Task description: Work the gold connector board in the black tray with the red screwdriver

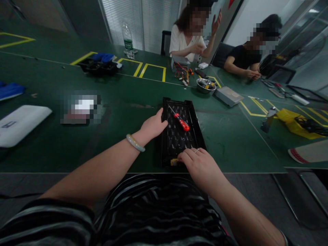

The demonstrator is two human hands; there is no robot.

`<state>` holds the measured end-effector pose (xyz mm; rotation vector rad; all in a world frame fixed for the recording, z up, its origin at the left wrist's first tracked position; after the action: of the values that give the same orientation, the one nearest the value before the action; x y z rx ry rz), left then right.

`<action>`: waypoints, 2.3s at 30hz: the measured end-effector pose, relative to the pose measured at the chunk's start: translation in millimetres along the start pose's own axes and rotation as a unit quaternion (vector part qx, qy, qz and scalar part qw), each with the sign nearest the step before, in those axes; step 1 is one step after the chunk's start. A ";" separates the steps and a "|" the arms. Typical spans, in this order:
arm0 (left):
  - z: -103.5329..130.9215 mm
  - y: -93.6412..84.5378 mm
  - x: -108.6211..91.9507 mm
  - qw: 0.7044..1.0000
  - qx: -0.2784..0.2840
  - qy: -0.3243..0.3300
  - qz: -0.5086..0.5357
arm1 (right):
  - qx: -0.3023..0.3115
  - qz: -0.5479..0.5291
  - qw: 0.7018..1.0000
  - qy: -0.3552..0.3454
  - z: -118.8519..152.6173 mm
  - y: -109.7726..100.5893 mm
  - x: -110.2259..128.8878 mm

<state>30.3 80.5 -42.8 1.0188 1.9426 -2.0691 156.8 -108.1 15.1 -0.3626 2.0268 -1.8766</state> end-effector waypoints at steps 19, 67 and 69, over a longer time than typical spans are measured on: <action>3.6 -3.5 -4.5 1.000 -0.002 -0.003 0.009 | 0.030 -0.026 0.999 0.019 -6.2 2.2 2.5; 28.3 -20.6 -41.3 0.973 0.063 0.177 -0.131 | -0.312 -0.327 0.880 0.145 -101.1 -5.8 -120.3; 27.4 -15.4 -39.8 0.974 0.062 0.170 -0.136 | -0.379 -0.370 0.836 0.141 -92.2 -12.2 -124.7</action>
<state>42.2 44.0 -9.8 1.2688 2.2484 -2.3124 229.9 26.3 43.0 -1.2972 3.1100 -1.3763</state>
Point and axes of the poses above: each hand's wrist, its own z-axis away from the middle knuckle, its own y-axis out of the palm, x = y × z, the point moved 7 cm from there along -z, towards the middle knuckle, and after that the axes turned 7 degrees about y, right-handed, at the moved point
